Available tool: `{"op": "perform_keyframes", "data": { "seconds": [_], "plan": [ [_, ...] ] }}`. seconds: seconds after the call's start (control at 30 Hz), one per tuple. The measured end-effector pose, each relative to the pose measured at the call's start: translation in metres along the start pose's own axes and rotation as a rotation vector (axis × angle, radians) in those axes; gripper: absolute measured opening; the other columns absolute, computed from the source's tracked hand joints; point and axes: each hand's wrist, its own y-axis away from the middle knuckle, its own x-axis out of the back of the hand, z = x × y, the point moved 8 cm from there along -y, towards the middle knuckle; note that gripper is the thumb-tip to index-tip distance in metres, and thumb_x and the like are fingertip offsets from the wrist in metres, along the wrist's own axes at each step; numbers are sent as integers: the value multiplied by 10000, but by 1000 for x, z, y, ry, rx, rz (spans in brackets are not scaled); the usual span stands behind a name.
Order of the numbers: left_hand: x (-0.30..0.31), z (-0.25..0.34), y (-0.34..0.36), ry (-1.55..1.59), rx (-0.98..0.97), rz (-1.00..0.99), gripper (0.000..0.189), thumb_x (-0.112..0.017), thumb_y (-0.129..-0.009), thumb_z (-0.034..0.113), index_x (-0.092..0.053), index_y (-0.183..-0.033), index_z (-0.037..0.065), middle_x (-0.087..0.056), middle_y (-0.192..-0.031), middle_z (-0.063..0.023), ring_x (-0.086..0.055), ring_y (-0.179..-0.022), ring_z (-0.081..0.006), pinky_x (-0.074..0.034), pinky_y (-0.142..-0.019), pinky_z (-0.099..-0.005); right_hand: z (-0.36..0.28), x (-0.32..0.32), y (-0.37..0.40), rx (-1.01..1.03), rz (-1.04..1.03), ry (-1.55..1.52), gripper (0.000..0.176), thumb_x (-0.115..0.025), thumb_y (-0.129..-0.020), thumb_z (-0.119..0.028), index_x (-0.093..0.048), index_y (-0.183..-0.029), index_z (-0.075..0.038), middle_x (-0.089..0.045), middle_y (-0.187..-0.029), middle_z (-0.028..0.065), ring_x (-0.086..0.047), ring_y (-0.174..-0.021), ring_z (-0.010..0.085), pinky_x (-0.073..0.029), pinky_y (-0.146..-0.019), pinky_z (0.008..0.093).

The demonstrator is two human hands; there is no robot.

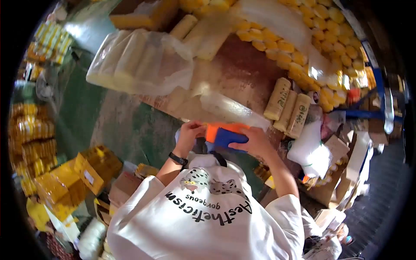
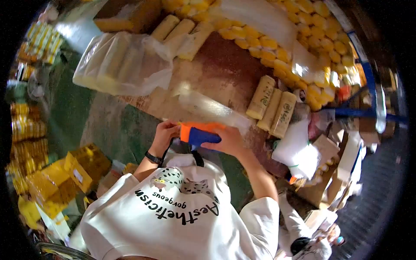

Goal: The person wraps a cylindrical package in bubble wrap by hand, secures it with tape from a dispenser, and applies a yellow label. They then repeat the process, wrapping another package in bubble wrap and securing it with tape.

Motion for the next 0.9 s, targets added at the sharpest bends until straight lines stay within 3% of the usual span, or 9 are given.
{"op": "perform_keyframes", "data": {
  "seconds": [0.13, 0.2, 0.3, 0.43, 0.53, 0.67, 0.9],
  "plan": [
    [10, -3, 9, 317, -94, 284, 68, -628, -834, 42, -627, -891, 6, -641, -824, -60, -638, -771, -149, -529, -692, -269, 9, 34, -41, 180, -174, 123, 589, -721, -687, -543, -651, -1047, -83, -647, -901, 154, -616, -847, 325, -488, -769, 384],
    [27, -14, 8, 412, -185, 325, 77, -624, -844, 44, -629, -915, 14, -641, -889, -68, -636, -808, -158, -535, -705, -279, 20, 57, -62, 257, -281, 109, 578, -691, -718, -540, -641, -1113, -121, -655, -964, 144, -633, -839, 328, -507, -757, 389],
    [28, -31, 5, 494, -183, 498, 62, -627, -862, 74, -630, -916, 43, -642, -916, -55, -626, -820, -156, -536, -736, -298, 42, 79, -95, 208, -401, 408, 596, -683, -706, -560, -647, -1100, -114, -664, -900, 156, -641, -793, 333, -512, -748, 394],
    [9, -82, -17, 642, -182, 588, 80, -636, -866, 95, -622, -940, 66, -638, -957, -26, -609, -914, -149, -536, -766, -326, 41, 80, -151, 474, -417, 455, 641, -693, -680, -568, -647, -1101, -87, -675, -845, 162, -654, -740, 333, -526, -726, 409],
    [9, -108, -25, 727, -203, 701, 88, -639, -867, 95, -617, -948, 69, -633, -968, -23, -604, -926, -146, -537, -767, -325, 40, 59, -183, 464, -534, 547, 647, -693, -672, -574, -656, -1084, -76, -676, -837, 158, -656, -754, 334, -527, -730, 415],
    [19, -141, -53, 797, -302, 697, 109, -603, -894, 111, -597, -969, 32, -612, -975, -56, -615, -923, -196, -542, -851, -344, 49, 35, -212, 530, -622, 636, 637, -682, -673, -580, -674, -1063, -76, -670, -801, 180, -655, -748, 342, -526, -739, 419],
    [4, -149, -94, 830, -254, 790, 110, -625, -882, 105, -570, -960, 50, -597, -988, -52, -609, -924, -177, -535, -847, -344, 84, 26, -251, 362, -660, 775, 691, -685, -631, -628, -678, -1083, -105, -635, -998, 209, -578, -949, 369, -460, -857, 463]
  ]
}}
